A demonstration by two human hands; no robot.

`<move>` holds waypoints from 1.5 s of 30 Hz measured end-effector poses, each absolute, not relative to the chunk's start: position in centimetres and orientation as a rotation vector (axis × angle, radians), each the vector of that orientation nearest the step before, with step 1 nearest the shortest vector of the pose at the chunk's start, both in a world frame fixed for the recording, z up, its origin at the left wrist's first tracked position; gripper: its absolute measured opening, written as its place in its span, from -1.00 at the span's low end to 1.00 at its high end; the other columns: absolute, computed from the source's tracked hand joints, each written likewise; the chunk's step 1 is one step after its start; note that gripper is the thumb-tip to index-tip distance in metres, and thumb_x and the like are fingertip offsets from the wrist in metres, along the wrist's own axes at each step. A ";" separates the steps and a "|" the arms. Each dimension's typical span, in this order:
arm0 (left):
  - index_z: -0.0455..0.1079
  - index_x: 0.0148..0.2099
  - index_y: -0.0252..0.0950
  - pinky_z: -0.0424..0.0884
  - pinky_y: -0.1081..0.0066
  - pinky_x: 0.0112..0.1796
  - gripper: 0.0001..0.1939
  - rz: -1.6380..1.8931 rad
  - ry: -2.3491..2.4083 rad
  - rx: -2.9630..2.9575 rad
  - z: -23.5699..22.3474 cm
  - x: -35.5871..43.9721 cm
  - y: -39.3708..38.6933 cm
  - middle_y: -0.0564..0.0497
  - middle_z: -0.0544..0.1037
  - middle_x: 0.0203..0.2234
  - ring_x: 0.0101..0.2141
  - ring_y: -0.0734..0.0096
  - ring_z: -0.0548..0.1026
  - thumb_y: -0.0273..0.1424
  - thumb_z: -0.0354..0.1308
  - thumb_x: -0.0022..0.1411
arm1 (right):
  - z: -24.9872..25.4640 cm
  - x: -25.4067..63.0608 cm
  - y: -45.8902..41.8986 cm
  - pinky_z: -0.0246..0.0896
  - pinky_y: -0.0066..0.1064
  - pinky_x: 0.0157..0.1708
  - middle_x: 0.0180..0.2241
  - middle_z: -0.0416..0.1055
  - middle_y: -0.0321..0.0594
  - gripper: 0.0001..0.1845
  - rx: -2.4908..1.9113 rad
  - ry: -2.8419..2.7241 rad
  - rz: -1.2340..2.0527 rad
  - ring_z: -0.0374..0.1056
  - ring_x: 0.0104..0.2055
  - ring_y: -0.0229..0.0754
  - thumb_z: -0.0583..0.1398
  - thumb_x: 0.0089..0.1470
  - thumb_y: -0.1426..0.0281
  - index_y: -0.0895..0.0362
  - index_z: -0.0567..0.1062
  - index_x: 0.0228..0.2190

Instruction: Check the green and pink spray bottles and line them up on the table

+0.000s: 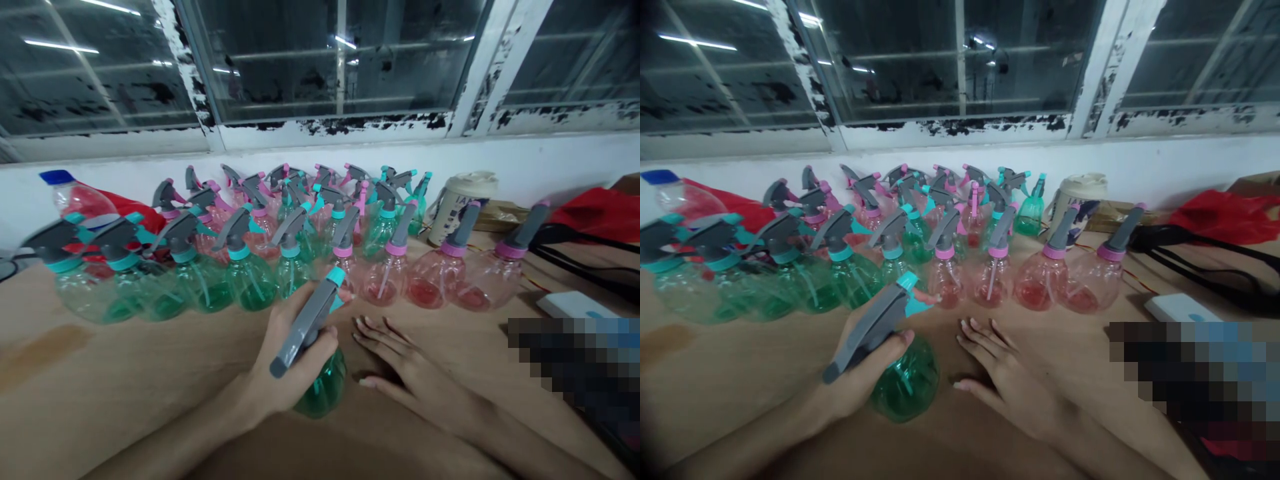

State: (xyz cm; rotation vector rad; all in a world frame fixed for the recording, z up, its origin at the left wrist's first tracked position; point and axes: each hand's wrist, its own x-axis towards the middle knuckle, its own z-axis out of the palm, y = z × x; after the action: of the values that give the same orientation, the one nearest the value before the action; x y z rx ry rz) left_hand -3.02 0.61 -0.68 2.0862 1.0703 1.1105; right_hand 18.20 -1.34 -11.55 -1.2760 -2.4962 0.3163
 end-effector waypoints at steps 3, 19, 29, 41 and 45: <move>0.27 -0.31 -0.17 0.25 0.44 -0.54 -0.86 1.157 1.075 2.086 -1.1 -2.9 0.6 0.18 0.23 -0.62 -0.60 0.45 0.24 -0.48 0.00 0.04 | -11.6 18.2 -1.3 -0.13 -0.02 0.25 0.26 0.05 -0.22 -0.34 -1.275 -2.500 0.326 -0.06 0.30 -0.12 0.00 0.20 0.06 0.04 0.04 0.23; 0.19 -0.41 -0.21 0.26 0.49 -0.49 -0.90 1.188 1.096 2.030 -1.8 -2.8 0.5 0.18 0.25 -0.59 -0.57 0.50 0.27 -0.51 0.02 0.07 | -11.5 18.3 -1.3 -0.16 -0.05 0.27 0.28 0.00 -0.24 -0.33 -1.295 -2.513 0.361 -0.11 0.31 -0.14 -0.03 0.20 0.03 0.07 0.06 0.23; 0.35 -0.07 -0.18 0.41 0.38 -0.32 -0.69 1.106 1.036 1.920 -1.8 -3.1 0.5 0.08 0.52 -0.38 -0.39 0.38 0.49 -0.48 0.06 0.10 | -11.5 18.3 -1.3 -0.17 -0.03 0.27 0.26 0.06 -0.22 -0.34 -1.265 -2.476 0.375 -0.08 0.30 -0.13 0.01 0.20 0.06 0.05 0.04 0.23; 0.27 -0.38 -0.19 0.28 0.42 -0.51 -0.96 1.124 1.186 2.009 -2.0 -3.3 0.5 0.15 0.32 -0.59 -0.56 0.43 0.32 -0.41 0.04 0.14 | -11.6 18.5 -1.1 -0.18 -0.03 0.27 0.25 0.09 -0.23 -0.36 -1.225 -2.462 0.404 -0.05 0.29 -0.11 0.04 0.19 0.08 0.01 0.08 0.23; 0.28 -0.37 -0.19 0.28 0.41 -0.50 -0.93 1.066 1.145 2.067 -1.2 -3.3 0.6 0.12 0.32 -0.59 -0.55 0.41 0.33 -0.44 -0.01 0.11 | -11.7 18.5 -1.1 -0.16 -0.02 0.26 0.25 0.10 -0.22 -0.36 -1.205 -2.438 0.411 -0.03 0.29 -0.09 0.05 0.18 0.09 -0.01 0.07 0.23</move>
State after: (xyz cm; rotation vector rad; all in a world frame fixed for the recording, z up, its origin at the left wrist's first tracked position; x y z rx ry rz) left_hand -3.35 0.61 -1.19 2.0666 1.1452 1.0657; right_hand 18.52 -1.11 -11.74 -1.2048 -2.4377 0.4110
